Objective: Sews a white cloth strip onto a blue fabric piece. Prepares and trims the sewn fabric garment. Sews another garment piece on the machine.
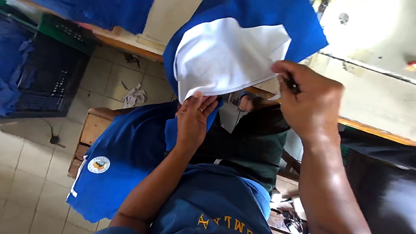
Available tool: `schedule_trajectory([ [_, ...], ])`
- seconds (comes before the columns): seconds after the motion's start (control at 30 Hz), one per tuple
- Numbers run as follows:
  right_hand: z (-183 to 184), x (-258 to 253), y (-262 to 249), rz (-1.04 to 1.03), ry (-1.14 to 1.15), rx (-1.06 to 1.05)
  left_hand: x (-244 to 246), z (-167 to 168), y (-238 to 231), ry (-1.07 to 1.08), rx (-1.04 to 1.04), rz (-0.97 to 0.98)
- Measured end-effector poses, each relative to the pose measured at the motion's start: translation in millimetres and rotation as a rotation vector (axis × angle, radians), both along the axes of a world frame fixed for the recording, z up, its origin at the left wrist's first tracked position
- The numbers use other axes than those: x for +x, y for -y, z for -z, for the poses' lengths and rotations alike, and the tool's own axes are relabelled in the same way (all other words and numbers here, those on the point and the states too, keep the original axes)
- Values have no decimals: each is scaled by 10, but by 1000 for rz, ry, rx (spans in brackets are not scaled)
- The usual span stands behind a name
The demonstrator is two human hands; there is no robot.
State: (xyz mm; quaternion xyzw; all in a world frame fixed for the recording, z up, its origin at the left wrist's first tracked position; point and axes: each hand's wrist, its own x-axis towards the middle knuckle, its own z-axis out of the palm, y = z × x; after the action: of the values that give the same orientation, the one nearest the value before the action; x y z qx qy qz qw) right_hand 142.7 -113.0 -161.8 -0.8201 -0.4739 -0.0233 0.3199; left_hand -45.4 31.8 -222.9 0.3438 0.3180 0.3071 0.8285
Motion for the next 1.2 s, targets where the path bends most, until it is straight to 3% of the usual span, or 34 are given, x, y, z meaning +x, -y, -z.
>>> schedule_trajectory([
  [0.1, 72, 139, 27, 21, 83, -45, 155, 52, 83, 97, -53, 119],
  [0.27, 100, -126, 71, 34, -10, 7, 496, -73, 309, 102, -97, 272],
  [0.4, 149, -237, 74, 21, -34, 54, 614, -154, 355, -70, -26, 192],
  [0.57, 158, -172, 139, 49, -14, 49, 474, -106, 279, -100, 111, 94],
  [0.77, 218, -229, 139, 78, -43, 84, 563, -72, 379, -95, 96, 209],
  [1.2, 231, -286, 257, 129, -106, 112, 576, -110, 340, -178, 115, 198],
])
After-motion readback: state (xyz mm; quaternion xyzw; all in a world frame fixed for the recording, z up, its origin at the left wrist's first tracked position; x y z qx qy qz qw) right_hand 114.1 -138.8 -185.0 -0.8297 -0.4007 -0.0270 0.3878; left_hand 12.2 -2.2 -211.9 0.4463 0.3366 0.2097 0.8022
